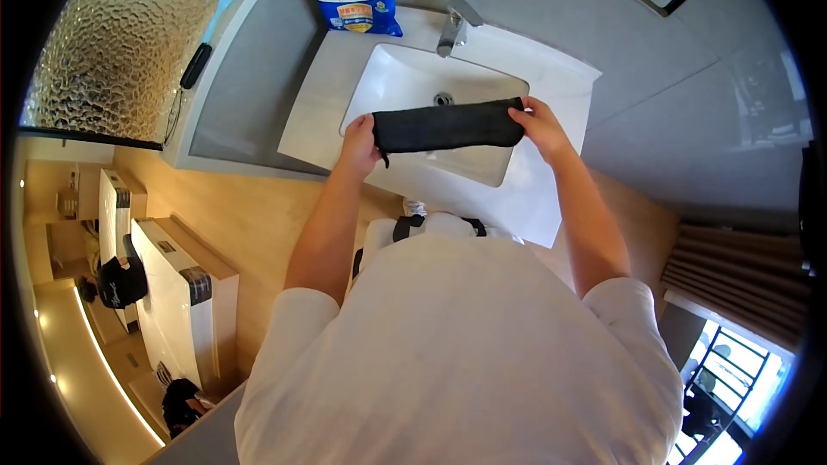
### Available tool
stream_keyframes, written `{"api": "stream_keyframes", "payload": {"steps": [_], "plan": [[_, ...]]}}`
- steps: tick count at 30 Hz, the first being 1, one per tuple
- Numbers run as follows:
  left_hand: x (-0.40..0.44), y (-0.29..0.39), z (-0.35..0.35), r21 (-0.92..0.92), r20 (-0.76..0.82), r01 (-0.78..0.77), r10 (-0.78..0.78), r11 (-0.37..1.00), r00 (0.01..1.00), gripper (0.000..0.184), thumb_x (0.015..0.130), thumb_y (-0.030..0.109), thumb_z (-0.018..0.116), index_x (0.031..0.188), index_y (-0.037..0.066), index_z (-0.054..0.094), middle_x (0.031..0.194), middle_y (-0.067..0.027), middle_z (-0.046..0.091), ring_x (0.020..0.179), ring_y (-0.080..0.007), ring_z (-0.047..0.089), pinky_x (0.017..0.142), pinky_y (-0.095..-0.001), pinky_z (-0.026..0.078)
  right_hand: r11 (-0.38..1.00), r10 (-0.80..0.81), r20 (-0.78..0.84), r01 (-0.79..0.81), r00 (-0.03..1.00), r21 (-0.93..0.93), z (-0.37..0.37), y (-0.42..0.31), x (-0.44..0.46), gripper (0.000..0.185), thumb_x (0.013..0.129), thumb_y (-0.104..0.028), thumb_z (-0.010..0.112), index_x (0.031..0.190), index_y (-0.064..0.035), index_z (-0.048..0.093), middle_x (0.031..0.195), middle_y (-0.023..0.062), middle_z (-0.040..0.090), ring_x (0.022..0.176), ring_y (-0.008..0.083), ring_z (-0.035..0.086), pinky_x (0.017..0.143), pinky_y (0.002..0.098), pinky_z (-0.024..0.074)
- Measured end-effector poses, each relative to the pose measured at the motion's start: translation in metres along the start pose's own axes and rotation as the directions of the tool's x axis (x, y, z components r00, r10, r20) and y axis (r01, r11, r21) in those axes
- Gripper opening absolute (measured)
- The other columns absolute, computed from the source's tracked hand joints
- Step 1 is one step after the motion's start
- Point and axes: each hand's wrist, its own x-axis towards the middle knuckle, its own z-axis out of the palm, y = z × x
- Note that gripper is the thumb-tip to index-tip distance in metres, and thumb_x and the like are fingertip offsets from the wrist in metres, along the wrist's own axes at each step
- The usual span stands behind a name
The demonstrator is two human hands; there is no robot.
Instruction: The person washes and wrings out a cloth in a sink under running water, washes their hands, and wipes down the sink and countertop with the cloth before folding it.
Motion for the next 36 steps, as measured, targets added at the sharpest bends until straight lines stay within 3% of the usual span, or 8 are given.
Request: {"api": "stream_keyframes", "payload": {"steps": [2, 8, 13, 17, 22, 29, 31, 36], "plan": [[-0.008, 0.002, 0.001, -0.202, 0.078, 0.095, -0.080, 0.975, 0.994, 0.022, 0.105, 0.021, 0.052, 0.113, 0.002, 0.056, 0.101, -0.0097, 0.063, 0.091, -0.0222, 0.066, 0.074, -0.0427, 0.059, 0.999, -0.035, 0.000, 0.035, 0.999, -0.019, 0.005, -0.010, -0.005, 0.028, 0.096, -0.020, 0.064, 0.120, -0.0070, 0.058, 0.108, 0.0074, 0.062, 0.086, 0.0142, 0.060, 0.077, 0.0314, 0.0494], [-0.005, -0.009, -0.002, 0.101, 0.262, -0.089, 0.060, 0.991, 0.963, 0.031, 0.087, -0.003, 0.067, 0.117, 0.000, 0.057, 0.108, -0.0111, 0.066, 0.089, -0.0206, 0.067, 0.073, -0.0351, 0.056, 0.975, 0.081, -0.110, -0.055, 0.991, 0.217, 0.009, -0.021, -0.023, 0.022, 0.095, -0.008, 0.062, 0.113, 0.0022, 0.055, 0.099, 0.0117, 0.062, 0.091, 0.0211, 0.066, 0.066, 0.0375, 0.0629], [0.014, -0.023, -0.014, 0.669, 0.190, -0.380, 0.347, 0.639, 0.919, 0.026, 0.084, -0.007, 0.068, 0.108, -0.001, 0.061, 0.087, -0.0105, 0.068, 0.078, -0.0184, 0.067, 0.067, -0.0293, 0.054, 0.989, 0.132, -0.050, -0.129, 0.990, 0.067, 0.002, -0.002, -0.025, 0.022, 0.092, 0.000, 0.063, 0.112, 0.0048, 0.055, 0.098, 0.0138, 0.064, 0.085, 0.0236, 0.068, 0.069, 0.0384, 0.0658], [0.006, -0.011, -0.010, 0.685, 0.133, -0.305, 0.298, 0.662, 0.945, 0.024, 0.086, -0.008, 0.065, 0.107, 0.000, 0.059, 0.084, -0.0115, 0.068, 0.071, -0.0188, 0.066, 0.061, -0.0323, 0.057, 0.996, 0.066, -0.181, -0.076, 0.981, -0.049, -0.003, 0.023, -0.015, 0.021, 0.090, 0.003, 0.063, 0.110, 0.0052, 0.056, 0.095, 0.0153, 0.067, 0.075, 0.0242, 0.070, 0.063, 0.0361, 0.0652], [-0.034, 0.025, 0.005, 0.500, 0.174, 0.009, -0.110, 0.866, 0.979, 0.020, 0.098, -0.001, 0.053, 0.118, 0.003, 0.051, 0.085, -0.0134, 0.067, 0.061, -0.0214, 0.064, 0.058, -0.0403, 0.060, 0.972, 0.229, -0.083, -0.223, 0.970, 0.073, 0.000, -0.002, -0.032, 0.025, 0.096, -0.003, 0.059, 0.120, 0.0026, 0.053, 0.083, 0.0168, 0.068, 0.056, 0.0270, 0.069, 0.056, 0.0348, 0.0630], [-0.042, 0.047, -0.021, -0.039, 0.423, -0.077, 0.086, 0.996, 0.902, 0.025, 0.099, 0.003, 0.051, 0.125, 0.000, 0.054, 0.088, -0.0158, 0.066, 0.064, -0.0232, 0.065, 0.065, -0.0462, 0.059, 0.876, 0.065, 0.169, -0.137, 0.983, 0.463, -0.033, -0.006, -0.044, 0.024, 0.101, -0.008, 0.053, 0.124, -0.0080, 0.052, 0.078, 0.0141, 0.066, 0.049, 0.0218, 0.064, 0.048, 0.0306, 0.0526], [-0.045, 0.055, -0.028, -0.052, 0.484, -0.127, 0.136, 0.991, 0.865, 0.021, 0.097, 0.002, 0.052, 0.116, 0.003, 0.059, 0.083, -0.0131, 0.065, 0.065, -0.0242, 0.063, 0.066, -0.0449, 0.055, 0.758, -0.165, 0.222, -0.021, 0.961, 0.652, -0.037, -0.006, -0.050, 0.022, 0.100, -0.004, 0.050, 0.120, -0.0090, 0.057, 0.081, 0.0106, 0.067, 0.054, 0.0213, 0.064, 0.055, 0.0328, 0.0538], [-0.049, 0.071, -0.023, -0.109, 0.576, -0.079, 0.127, 0.991, 0.808, 0.023, 0.091, -0.003, 0.051, 0.110, 0.005, 0.062, 0.082, -0.0143, 0.063, 0.066, -0.0254, 0.062, 0.064, -0.0416, 0.054, 0.784, -0.128, 0.286, -0.079, 0.950, 0.615, -0.038, -0.014, -0.052, 0.014, 0.096, -0.005, 0.054, 0.108, -0.0076, 0.060, 0.091, 0.0064, 0.065, 0.075, 0.0194, 0.065, 0.063, 0.0314, 0.0538]]}}
